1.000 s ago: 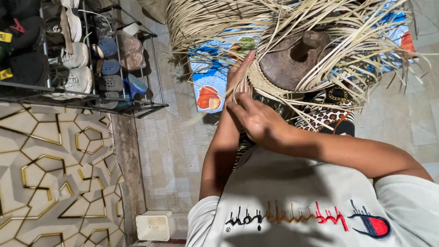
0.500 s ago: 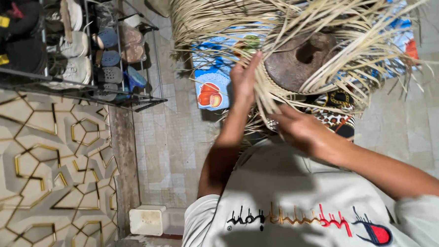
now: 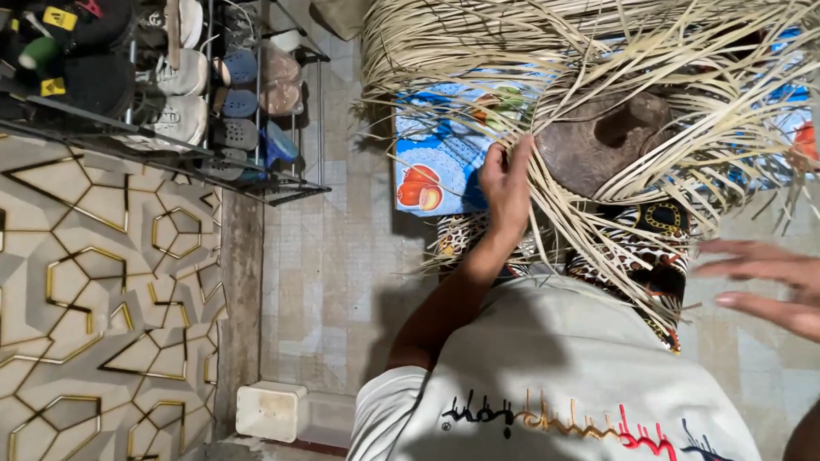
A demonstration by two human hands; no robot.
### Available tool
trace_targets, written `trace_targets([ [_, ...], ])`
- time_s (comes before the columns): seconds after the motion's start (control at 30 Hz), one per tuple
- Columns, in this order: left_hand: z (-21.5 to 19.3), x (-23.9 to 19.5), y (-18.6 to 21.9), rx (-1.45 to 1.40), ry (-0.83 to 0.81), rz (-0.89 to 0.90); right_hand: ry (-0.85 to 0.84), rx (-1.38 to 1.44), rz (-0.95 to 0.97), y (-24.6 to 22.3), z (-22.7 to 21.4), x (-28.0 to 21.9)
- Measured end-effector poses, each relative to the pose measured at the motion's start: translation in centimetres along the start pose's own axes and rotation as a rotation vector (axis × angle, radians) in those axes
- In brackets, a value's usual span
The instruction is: The person sits on the floor and weaves a basket using dried palm leaves. They repeatedly interlace the leaves into the basket's rim, pulling them tight to secure the structure.
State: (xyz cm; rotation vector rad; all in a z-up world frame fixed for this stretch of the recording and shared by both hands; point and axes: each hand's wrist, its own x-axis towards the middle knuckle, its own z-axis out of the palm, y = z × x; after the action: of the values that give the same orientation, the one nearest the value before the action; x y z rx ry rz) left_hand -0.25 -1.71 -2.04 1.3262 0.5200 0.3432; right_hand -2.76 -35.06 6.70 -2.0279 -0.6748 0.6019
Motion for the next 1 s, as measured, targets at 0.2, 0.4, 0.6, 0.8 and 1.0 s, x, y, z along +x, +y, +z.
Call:
trace_targets([
  [0.2,-5.4,6.2,-7.8,-0.061,0.054,0.101,-0.005,-0.141,-0.179,3.1,-2.1,-1.7],
  [0.4,-10.1,12.7,-7.7,0.915,0.101,0.609,-0.002,-0.06,-0.11,-0.1,-0.7,-0.5],
  [0.6,-11.8,19.6,-12.3,1.273,0.06,0.577,0.046,-0.036,-0.058,-1.6,-0.7,-0.5],
  [0.8,-12.9,19.1,-12.6,1.34,0.009,0.78,-0.008,-0.065,-0.095,-2.2,-0.6,-0.1],
  [1.0,-14.0,14.7,-6.0,0.618,-0.14,0.439,-0.045,0.039,-0.283,-5.7,-0.7,2.1],
])
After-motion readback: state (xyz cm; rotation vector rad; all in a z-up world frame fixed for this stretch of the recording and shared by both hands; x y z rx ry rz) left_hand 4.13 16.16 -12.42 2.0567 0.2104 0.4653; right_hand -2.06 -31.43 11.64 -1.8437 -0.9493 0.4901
